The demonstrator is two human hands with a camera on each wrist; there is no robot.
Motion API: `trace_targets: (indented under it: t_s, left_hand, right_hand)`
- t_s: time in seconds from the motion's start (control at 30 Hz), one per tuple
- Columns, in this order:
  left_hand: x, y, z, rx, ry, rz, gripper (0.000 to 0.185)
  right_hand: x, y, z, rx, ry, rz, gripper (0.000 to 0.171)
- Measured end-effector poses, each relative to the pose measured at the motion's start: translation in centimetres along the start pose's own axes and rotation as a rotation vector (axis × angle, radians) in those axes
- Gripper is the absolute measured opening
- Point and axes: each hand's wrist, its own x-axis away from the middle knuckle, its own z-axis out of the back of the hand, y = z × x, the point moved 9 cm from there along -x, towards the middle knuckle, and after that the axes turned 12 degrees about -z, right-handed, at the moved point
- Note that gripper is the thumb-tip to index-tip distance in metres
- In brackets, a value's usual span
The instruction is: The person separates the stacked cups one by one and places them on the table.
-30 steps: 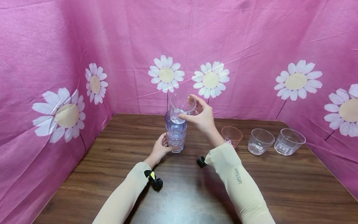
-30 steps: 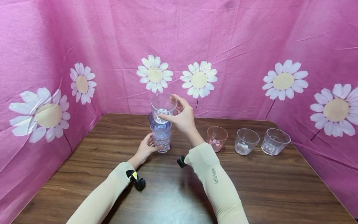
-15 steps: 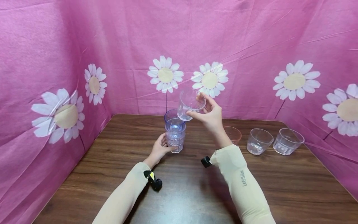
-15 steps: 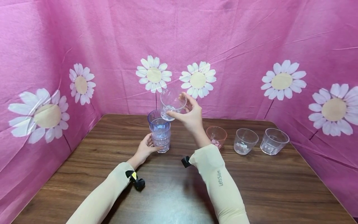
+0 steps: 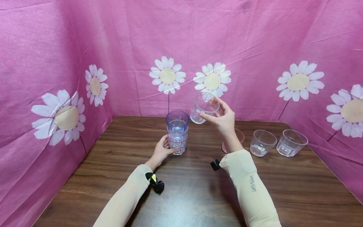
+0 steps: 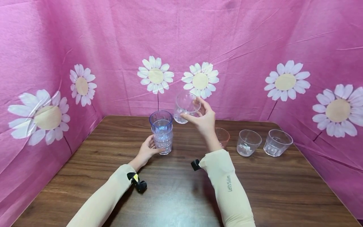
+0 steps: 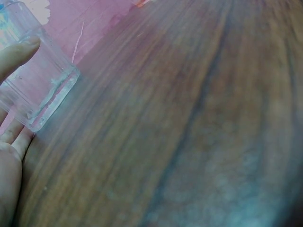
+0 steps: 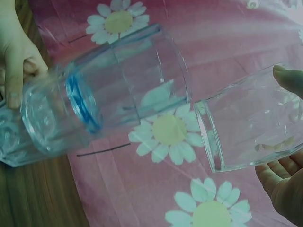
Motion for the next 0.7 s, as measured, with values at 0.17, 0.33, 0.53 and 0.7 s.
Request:
trace_targets:
  t_s: [0.17,0.33,0.53,0.7]
  left_hand:
    - [0.0,-0.1,0.0,-0.008,0.0,0.006,0.072]
    - [-0.1,-0.5,0.1,-0.009,-0.001,0.015,0.073]
    - [-0.1,-0.5,0.1,0.011,0.005,0.029,0.074]
    - [0.0,-0.3,0.1,0.008,0.003,0.024,0.074]
  right_hand:
    - [0.1,0.9,0.9,0.025,0.017,-0.017,0.08]
    - [0.1,2.4,1.6,0.048,0.022,-0.058,0.08]
    - [0.2,4.1,2.0,0.072,0.031,-0.114,0.08]
    - [0.5,5.5,2.5,0.101,0.047,-0.16,0.082]
